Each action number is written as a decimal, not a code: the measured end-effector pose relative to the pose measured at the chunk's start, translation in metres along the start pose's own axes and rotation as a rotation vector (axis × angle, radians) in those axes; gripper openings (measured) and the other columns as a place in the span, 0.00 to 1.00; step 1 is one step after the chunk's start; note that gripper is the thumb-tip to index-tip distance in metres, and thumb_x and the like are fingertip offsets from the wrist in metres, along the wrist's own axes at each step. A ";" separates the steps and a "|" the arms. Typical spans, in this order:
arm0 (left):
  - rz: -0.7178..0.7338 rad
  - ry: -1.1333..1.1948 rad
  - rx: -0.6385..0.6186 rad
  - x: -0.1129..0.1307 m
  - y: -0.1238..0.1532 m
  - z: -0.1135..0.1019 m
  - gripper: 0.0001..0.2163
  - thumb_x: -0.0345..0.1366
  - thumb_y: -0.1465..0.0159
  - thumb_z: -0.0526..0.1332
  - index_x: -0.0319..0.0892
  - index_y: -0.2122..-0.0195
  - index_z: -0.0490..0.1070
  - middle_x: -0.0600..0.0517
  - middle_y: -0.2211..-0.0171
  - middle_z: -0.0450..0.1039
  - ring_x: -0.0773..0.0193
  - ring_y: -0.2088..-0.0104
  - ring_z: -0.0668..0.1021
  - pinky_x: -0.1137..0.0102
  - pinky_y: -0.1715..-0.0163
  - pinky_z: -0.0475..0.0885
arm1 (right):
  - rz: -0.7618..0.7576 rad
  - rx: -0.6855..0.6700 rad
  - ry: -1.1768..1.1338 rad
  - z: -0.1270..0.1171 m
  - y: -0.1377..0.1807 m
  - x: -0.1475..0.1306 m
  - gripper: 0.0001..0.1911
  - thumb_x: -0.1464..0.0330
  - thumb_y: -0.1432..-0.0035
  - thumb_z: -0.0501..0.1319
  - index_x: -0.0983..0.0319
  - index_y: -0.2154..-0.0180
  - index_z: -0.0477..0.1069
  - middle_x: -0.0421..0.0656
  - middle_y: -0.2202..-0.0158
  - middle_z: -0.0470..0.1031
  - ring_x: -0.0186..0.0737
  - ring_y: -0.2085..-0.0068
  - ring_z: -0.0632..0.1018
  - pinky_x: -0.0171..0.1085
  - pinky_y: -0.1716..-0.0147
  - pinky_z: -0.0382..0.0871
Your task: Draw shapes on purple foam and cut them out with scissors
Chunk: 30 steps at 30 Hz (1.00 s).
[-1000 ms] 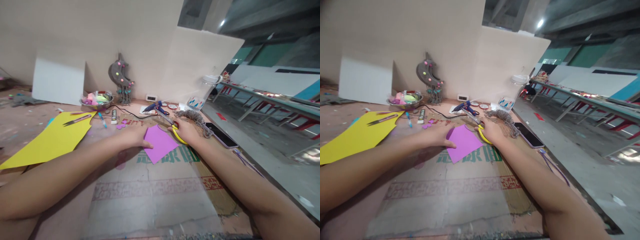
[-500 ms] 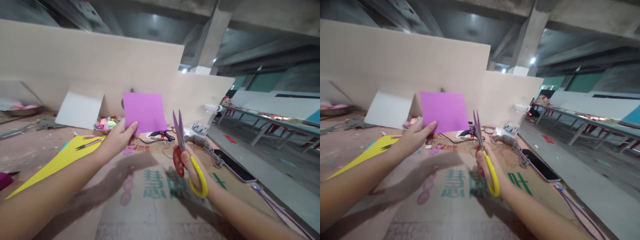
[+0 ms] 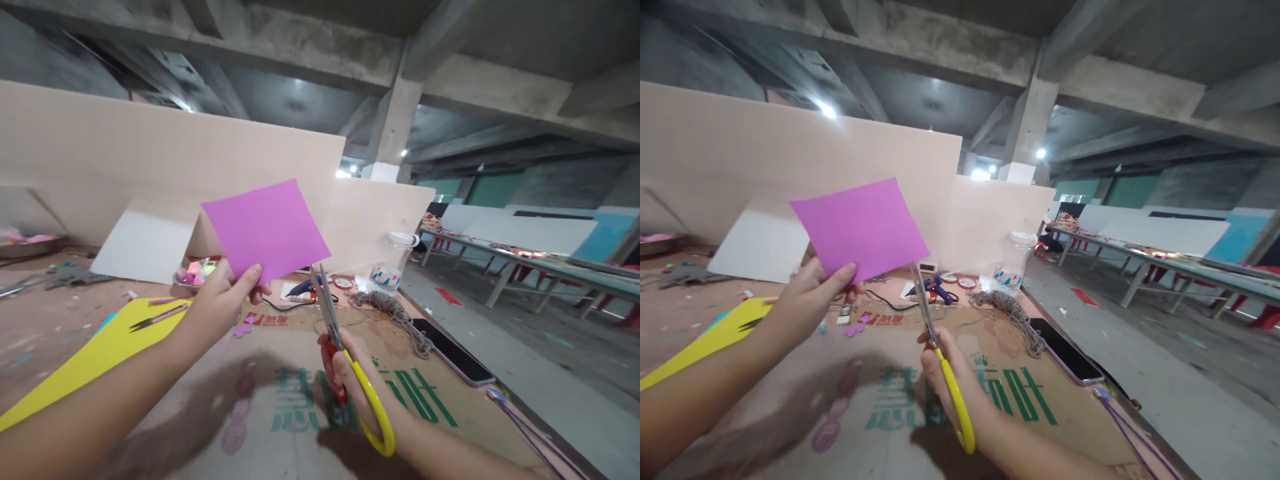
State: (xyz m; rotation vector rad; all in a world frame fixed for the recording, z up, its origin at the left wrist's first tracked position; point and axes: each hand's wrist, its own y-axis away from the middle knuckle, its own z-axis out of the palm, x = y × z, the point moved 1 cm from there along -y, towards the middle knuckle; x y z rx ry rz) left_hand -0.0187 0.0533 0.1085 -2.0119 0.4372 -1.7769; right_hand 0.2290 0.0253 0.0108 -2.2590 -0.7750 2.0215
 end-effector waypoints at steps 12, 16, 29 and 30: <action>-0.027 -0.104 -0.140 -0.014 0.013 0.016 0.12 0.47 0.32 0.58 0.45 0.66 0.67 0.54 0.72 0.76 0.62 0.71 0.76 0.68 0.70 0.69 | 0.027 0.021 -0.030 -0.001 -0.003 -0.008 0.25 0.44 0.34 0.55 0.58 0.52 0.62 0.30 0.76 0.54 0.29 0.79 0.57 0.30 0.82 0.54; -0.045 -0.142 -0.139 -0.016 0.011 0.014 0.11 0.46 0.31 0.57 0.45 0.67 0.67 0.54 0.73 0.76 0.61 0.71 0.76 0.66 0.68 0.69 | 0.052 0.023 -0.059 0.000 -0.002 -0.010 0.26 0.43 0.36 0.55 0.59 0.53 0.62 0.30 0.77 0.54 0.29 0.79 0.56 0.29 0.83 0.53; -0.004 -0.182 -0.186 -0.024 0.006 0.009 0.17 0.51 0.30 0.55 0.44 0.68 0.67 0.54 0.74 0.72 0.63 0.73 0.73 0.67 0.70 0.67 | 0.087 0.021 -0.194 0.006 0.001 -0.017 0.29 0.41 0.40 0.60 0.59 0.56 0.63 0.28 0.78 0.51 0.26 0.81 0.52 0.27 0.84 0.48; -0.003 -0.180 -0.188 -0.025 0.006 0.009 0.17 0.51 0.30 0.55 0.44 0.68 0.67 0.55 0.74 0.72 0.64 0.73 0.74 0.68 0.70 0.67 | 0.093 0.019 -0.202 0.006 0.001 -0.016 0.28 0.42 0.40 0.60 0.59 0.56 0.63 0.28 0.78 0.51 0.26 0.81 0.52 0.27 0.84 0.48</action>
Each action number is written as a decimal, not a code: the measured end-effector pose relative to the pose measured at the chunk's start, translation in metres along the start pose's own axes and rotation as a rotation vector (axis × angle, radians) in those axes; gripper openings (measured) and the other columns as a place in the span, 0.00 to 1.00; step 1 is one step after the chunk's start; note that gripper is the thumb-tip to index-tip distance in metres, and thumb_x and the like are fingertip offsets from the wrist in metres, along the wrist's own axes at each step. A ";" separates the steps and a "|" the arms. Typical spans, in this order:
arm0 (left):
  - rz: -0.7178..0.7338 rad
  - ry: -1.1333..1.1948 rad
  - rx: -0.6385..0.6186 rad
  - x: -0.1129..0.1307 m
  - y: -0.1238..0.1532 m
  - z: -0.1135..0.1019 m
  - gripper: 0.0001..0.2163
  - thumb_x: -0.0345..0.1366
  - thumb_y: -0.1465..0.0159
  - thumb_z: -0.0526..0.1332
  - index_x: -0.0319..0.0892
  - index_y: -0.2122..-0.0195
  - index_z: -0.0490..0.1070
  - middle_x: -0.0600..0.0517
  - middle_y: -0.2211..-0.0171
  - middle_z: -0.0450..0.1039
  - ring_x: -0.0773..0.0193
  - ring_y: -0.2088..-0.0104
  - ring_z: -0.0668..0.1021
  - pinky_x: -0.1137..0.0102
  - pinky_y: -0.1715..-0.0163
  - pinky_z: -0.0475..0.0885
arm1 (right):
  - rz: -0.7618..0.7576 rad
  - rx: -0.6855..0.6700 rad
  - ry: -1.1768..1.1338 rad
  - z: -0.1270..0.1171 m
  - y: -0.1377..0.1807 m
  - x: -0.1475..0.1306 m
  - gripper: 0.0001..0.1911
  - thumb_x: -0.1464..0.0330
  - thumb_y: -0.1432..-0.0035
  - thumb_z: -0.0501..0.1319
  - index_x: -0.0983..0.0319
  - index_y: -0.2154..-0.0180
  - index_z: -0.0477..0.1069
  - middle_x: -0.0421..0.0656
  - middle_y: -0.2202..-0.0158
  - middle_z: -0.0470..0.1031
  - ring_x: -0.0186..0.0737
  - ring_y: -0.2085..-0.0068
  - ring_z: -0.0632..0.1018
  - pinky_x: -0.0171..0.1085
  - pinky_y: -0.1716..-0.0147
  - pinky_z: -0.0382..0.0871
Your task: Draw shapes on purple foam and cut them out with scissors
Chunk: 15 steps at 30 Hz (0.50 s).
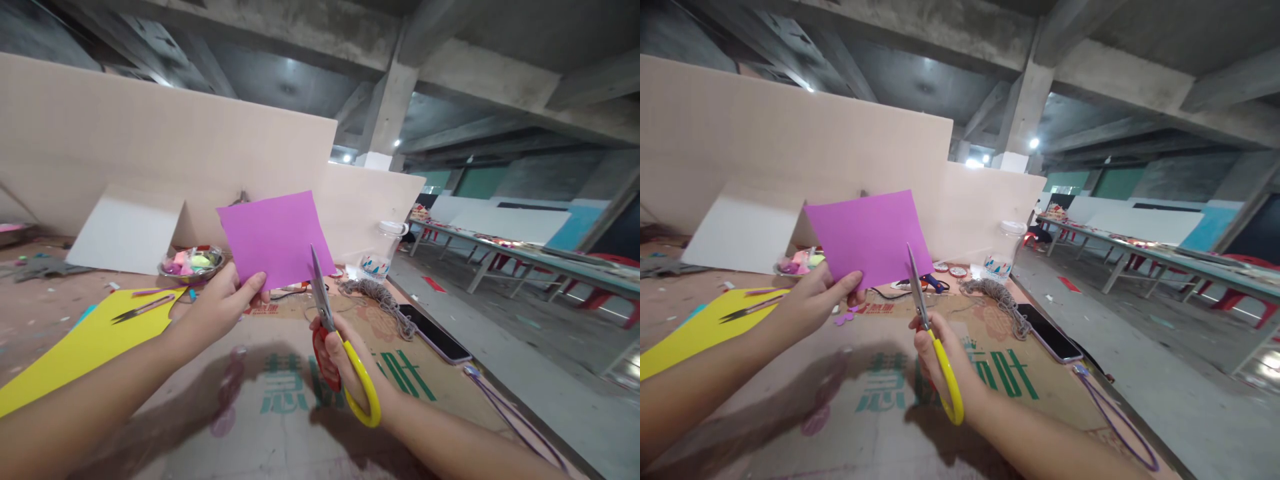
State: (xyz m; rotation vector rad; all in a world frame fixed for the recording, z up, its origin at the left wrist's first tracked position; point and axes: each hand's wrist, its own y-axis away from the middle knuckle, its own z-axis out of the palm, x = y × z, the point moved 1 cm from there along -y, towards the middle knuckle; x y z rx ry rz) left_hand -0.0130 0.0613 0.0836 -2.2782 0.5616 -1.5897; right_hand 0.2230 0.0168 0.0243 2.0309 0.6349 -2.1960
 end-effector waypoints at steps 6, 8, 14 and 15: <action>0.002 0.004 -0.012 0.002 0.000 0.000 0.16 0.50 0.30 0.55 0.44 0.68 0.67 0.54 0.74 0.73 0.63 0.73 0.74 0.68 0.70 0.68 | -0.002 -0.003 -0.018 -0.001 -0.001 0.004 0.27 0.43 0.39 0.60 0.59 0.55 0.63 0.28 0.78 0.52 0.25 0.82 0.51 0.27 0.86 0.48; 0.008 0.004 -0.009 0.004 -0.001 -0.001 0.16 0.49 0.30 0.55 0.43 0.69 0.67 0.54 0.74 0.73 0.63 0.73 0.74 0.68 0.70 0.68 | 0.008 0.001 -0.021 -0.001 0.000 0.004 0.27 0.43 0.39 0.60 0.59 0.55 0.63 0.28 0.78 0.52 0.25 0.82 0.52 0.27 0.86 0.48; 0.017 0.044 -0.007 0.004 -0.003 -0.003 0.15 0.49 0.31 0.57 0.44 0.70 0.67 0.54 0.75 0.74 0.63 0.74 0.74 0.68 0.72 0.69 | 0.025 0.007 -0.009 0.000 0.000 0.002 0.28 0.42 0.40 0.61 0.59 0.56 0.63 0.29 0.78 0.53 0.25 0.82 0.53 0.27 0.86 0.50; 0.016 0.050 -0.005 0.004 -0.003 -0.003 0.15 0.48 0.32 0.57 0.44 0.70 0.67 0.53 0.75 0.74 0.63 0.73 0.75 0.68 0.72 0.70 | 0.032 0.007 -0.011 0.000 0.000 0.002 0.28 0.42 0.40 0.61 0.59 0.56 0.63 0.29 0.78 0.54 0.25 0.82 0.53 0.26 0.86 0.50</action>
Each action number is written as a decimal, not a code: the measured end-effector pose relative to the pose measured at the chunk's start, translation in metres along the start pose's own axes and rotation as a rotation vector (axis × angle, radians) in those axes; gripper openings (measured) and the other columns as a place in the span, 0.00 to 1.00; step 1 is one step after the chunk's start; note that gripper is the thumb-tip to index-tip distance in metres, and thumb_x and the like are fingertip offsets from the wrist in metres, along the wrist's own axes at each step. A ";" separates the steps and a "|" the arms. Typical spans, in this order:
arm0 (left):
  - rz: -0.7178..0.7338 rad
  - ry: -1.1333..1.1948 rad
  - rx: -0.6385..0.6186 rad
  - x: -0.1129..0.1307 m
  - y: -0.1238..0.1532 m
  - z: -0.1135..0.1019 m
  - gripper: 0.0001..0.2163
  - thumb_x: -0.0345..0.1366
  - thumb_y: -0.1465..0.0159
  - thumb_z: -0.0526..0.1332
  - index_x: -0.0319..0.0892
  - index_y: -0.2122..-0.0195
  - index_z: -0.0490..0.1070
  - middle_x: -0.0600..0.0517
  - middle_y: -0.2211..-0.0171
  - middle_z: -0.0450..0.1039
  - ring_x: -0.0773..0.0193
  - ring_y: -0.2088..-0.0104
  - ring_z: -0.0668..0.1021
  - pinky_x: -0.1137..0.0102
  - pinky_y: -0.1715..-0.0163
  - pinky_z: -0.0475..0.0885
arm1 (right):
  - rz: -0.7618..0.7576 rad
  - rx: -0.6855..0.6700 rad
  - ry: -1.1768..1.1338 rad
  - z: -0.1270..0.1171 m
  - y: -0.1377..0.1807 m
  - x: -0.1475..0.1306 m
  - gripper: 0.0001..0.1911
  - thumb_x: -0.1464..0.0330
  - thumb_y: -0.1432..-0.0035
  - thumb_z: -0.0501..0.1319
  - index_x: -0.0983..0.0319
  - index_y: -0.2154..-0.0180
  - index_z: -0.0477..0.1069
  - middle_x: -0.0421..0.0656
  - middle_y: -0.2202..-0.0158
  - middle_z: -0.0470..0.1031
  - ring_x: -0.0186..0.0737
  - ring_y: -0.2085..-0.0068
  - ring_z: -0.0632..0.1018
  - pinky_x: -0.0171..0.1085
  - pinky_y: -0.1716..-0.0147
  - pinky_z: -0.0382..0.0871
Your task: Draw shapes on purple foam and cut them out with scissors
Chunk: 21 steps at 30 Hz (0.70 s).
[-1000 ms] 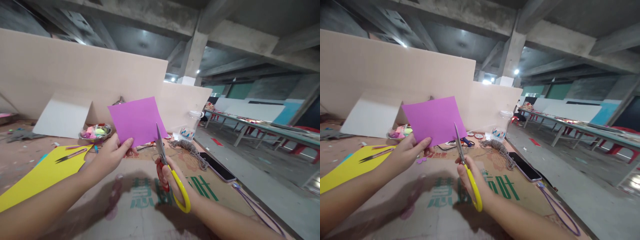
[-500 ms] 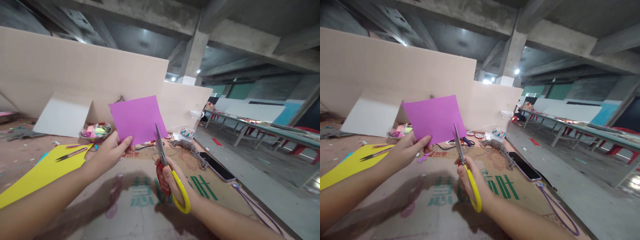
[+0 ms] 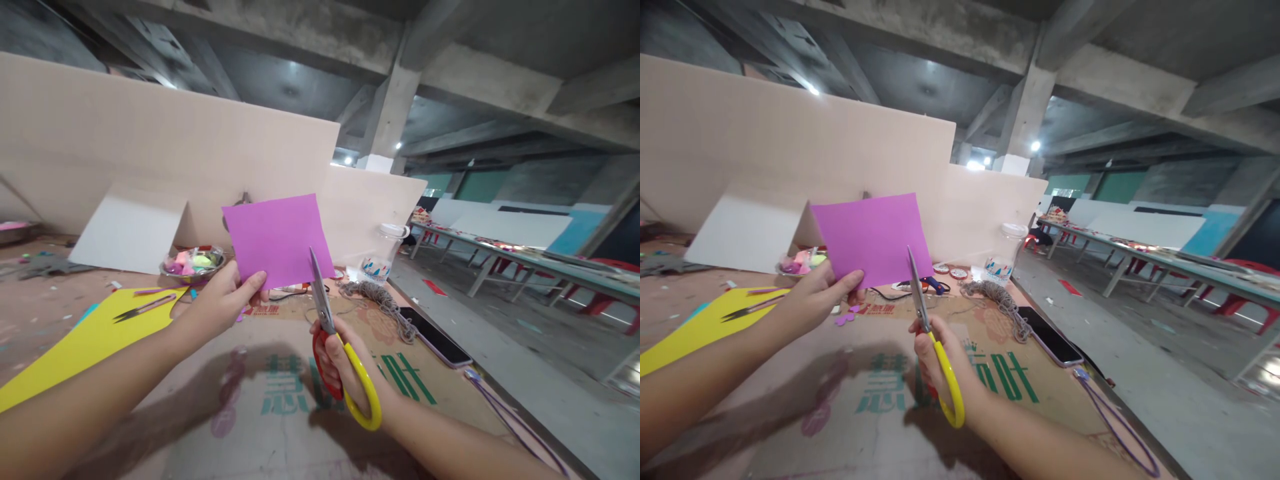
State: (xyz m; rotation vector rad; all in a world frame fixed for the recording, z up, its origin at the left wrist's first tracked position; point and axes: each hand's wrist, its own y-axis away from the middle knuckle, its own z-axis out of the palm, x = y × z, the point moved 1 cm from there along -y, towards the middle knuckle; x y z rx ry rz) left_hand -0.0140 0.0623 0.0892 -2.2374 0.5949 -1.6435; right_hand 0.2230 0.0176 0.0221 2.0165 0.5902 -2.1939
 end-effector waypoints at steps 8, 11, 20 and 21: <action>-0.034 0.019 0.031 -0.004 -0.006 -0.005 0.14 0.48 0.34 0.59 0.45 0.71 0.66 0.54 0.77 0.72 0.63 0.75 0.73 0.69 0.75 0.68 | 0.015 -0.003 0.009 0.001 0.000 -0.002 0.29 0.41 0.42 0.61 0.59 0.57 0.64 0.29 0.78 0.53 0.23 0.83 0.52 0.25 0.87 0.49; -0.014 -0.004 0.045 -0.002 -0.011 -0.012 0.14 0.47 0.35 0.60 0.45 0.73 0.66 0.54 0.78 0.70 0.64 0.76 0.72 0.70 0.75 0.68 | 0.033 -0.022 0.014 0.001 0.000 -0.003 0.29 0.41 0.42 0.62 0.60 0.57 0.64 0.29 0.78 0.53 0.23 0.83 0.52 0.26 0.87 0.48; -0.015 -0.040 0.093 0.005 -0.018 -0.023 0.15 0.47 0.39 0.63 0.44 0.77 0.67 0.54 0.80 0.69 0.63 0.75 0.72 0.69 0.71 0.68 | 0.075 -0.056 0.027 0.002 0.001 -0.002 0.29 0.42 0.42 0.62 0.60 0.58 0.64 0.28 0.78 0.53 0.22 0.84 0.52 0.26 0.87 0.48; -0.012 -0.039 0.091 0.005 -0.019 -0.023 0.15 0.47 0.39 0.63 0.44 0.77 0.67 0.54 0.80 0.68 0.64 0.76 0.71 0.69 0.72 0.67 | 0.081 -0.051 0.018 0.003 0.001 -0.002 0.29 0.41 0.42 0.62 0.60 0.58 0.64 0.29 0.78 0.54 0.22 0.84 0.51 0.26 0.87 0.48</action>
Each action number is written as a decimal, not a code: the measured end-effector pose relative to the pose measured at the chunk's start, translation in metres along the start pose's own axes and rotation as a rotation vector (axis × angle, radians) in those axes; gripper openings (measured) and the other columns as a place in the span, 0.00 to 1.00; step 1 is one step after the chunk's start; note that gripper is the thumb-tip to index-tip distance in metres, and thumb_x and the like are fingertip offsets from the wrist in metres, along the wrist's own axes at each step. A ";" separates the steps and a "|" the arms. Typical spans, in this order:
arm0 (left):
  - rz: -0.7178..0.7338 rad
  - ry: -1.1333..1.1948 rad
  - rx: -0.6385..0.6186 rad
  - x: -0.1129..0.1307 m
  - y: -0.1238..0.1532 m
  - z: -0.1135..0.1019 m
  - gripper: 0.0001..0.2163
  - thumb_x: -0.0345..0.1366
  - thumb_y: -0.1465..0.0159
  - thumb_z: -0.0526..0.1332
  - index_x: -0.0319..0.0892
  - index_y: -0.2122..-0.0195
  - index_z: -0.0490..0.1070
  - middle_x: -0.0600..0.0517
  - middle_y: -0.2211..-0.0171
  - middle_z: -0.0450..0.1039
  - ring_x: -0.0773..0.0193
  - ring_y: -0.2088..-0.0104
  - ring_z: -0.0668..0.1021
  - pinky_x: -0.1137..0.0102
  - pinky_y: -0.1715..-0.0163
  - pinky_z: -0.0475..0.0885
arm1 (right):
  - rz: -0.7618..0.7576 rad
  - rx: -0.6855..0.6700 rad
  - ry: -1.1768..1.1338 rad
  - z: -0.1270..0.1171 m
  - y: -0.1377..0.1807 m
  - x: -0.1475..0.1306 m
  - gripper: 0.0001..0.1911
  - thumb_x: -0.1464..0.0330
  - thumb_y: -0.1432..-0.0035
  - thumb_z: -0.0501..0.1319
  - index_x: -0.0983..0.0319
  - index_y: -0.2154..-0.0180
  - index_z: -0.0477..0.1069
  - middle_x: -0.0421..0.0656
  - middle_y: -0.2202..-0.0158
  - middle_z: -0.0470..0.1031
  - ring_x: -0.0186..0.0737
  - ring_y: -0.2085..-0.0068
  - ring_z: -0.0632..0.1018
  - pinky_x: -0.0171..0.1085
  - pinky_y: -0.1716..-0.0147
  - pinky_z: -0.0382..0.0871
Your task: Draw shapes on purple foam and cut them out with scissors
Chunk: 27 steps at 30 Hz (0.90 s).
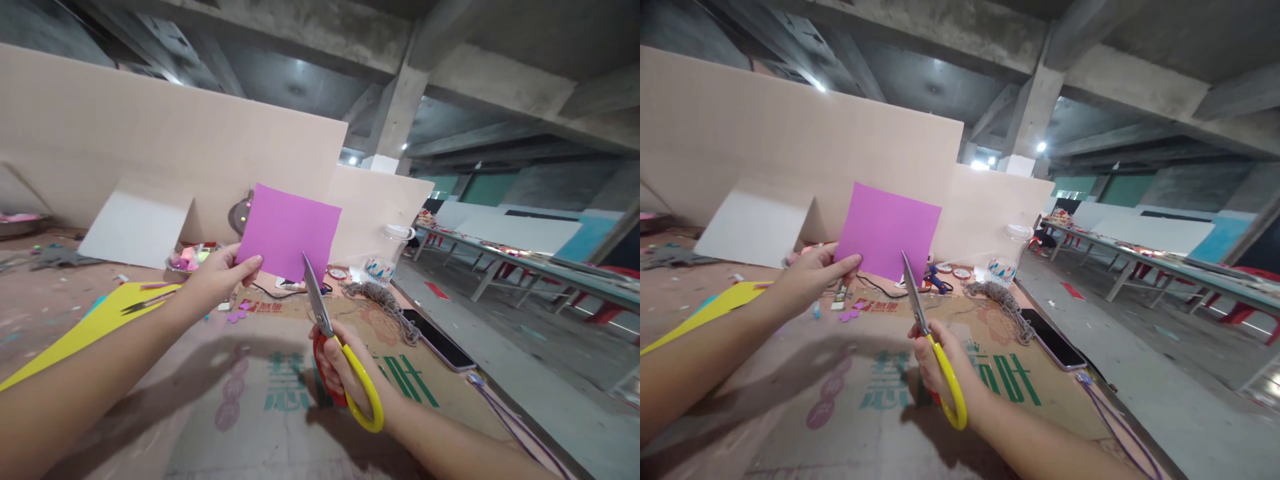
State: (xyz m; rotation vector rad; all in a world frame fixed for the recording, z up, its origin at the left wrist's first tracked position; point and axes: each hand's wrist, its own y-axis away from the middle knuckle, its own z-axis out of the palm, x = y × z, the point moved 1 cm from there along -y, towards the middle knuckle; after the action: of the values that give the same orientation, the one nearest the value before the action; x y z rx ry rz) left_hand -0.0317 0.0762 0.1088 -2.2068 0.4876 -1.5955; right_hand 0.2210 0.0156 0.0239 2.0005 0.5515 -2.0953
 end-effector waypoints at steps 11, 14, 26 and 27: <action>-0.070 0.138 0.089 0.001 -0.004 -0.005 0.16 0.47 0.42 0.66 0.43 0.79 0.66 0.56 0.81 0.65 0.67 0.78 0.66 0.71 0.74 0.61 | 0.019 -0.023 0.091 -0.003 -0.001 0.000 0.31 0.40 0.44 0.62 0.60 0.59 0.64 0.28 0.80 0.53 0.24 0.84 0.53 0.25 0.87 0.49; -0.076 0.192 0.116 -0.002 -0.005 -0.005 0.19 0.50 0.41 0.65 0.43 0.80 0.65 0.56 0.81 0.64 0.67 0.78 0.66 0.70 0.75 0.60 | 0.043 -0.052 0.131 -0.003 -0.001 0.000 0.31 0.39 0.44 0.61 0.60 0.59 0.64 0.28 0.80 0.54 0.24 0.83 0.54 0.26 0.87 0.50; 0.080 -0.253 0.006 0.007 0.012 0.008 0.19 0.49 0.31 0.54 0.44 0.76 0.64 0.56 0.78 0.68 0.63 0.74 0.72 0.70 0.72 0.64 | 0.093 -0.110 0.064 0.002 0.002 0.000 0.32 0.39 0.46 0.63 0.60 0.59 0.63 0.27 0.81 0.53 0.24 0.83 0.52 0.25 0.88 0.48; 0.078 -0.245 -0.003 0.006 0.012 0.007 0.19 0.49 0.31 0.54 0.44 0.76 0.64 0.56 0.78 0.68 0.63 0.74 0.72 0.70 0.72 0.64 | 0.089 -0.113 0.069 0.001 0.002 0.000 0.32 0.39 0.46 0.63 0.60 0.59 0.63 0.27 0.81 0.53 0.24 0.84 0.52 0.24 0.88 0.48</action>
State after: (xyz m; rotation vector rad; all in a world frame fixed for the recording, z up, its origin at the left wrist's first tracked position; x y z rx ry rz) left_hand -0.0235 0.0636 0.1061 -2.3148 0.4969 -1.2645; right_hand 0.2206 0.0132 0.0234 2.0021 0.5687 -1.9061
